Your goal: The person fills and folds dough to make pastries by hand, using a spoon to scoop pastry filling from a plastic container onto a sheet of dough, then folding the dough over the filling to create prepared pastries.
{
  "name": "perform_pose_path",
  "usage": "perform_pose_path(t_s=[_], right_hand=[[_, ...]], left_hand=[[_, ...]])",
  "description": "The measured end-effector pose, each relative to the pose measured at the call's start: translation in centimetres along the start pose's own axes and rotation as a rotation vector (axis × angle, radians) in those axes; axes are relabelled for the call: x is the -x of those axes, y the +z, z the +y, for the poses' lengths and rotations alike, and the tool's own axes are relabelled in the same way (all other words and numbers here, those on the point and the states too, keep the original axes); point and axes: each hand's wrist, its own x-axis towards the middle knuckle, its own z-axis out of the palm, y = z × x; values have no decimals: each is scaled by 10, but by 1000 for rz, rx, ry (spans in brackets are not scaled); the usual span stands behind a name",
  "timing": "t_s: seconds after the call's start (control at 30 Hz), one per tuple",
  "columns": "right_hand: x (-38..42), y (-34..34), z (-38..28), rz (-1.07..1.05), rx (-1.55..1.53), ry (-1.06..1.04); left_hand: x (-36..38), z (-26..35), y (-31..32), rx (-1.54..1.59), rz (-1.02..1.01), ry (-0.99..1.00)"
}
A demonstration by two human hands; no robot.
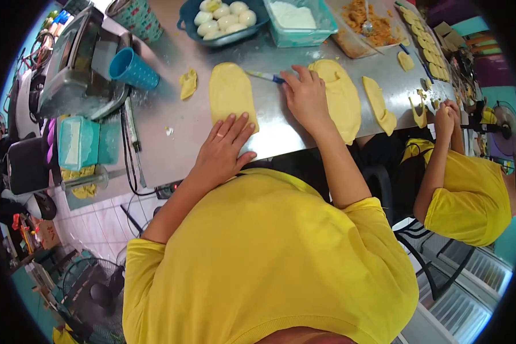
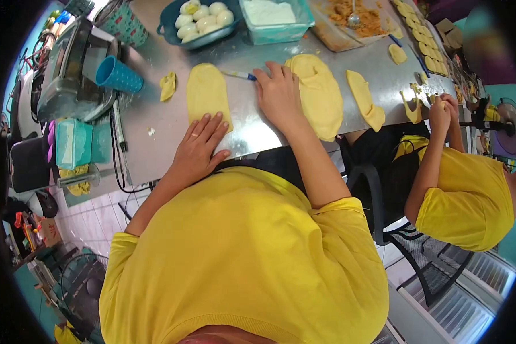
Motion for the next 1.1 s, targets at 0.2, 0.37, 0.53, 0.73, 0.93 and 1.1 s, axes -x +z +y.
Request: perform_pose_path(t_s=[0.2, 0.37, 0.53, 0.73, 0.93, 1.1], right_hand=[[10, 12, -2, -307, 130, 127], [20, 11, -7, -173, 104, 152], [27, 16, 1, -16, 27, 113], [28, 18, 4, 12, 78, 98], [32, 5, 1, 151, -72, 56], [32, 3, 3, 181, -174, 49]], left_hand=[[-6, 6, -8, -32, -4, -10], [-49, 1, -4, -25, 171, -66], [-64, -7, 24, -192, 37, -206], [-59, -9, 19, -118, 8, -197], [-24, 14, 11, -57, 317, -142], [-8, 18, 20, -154, 97, -247]])
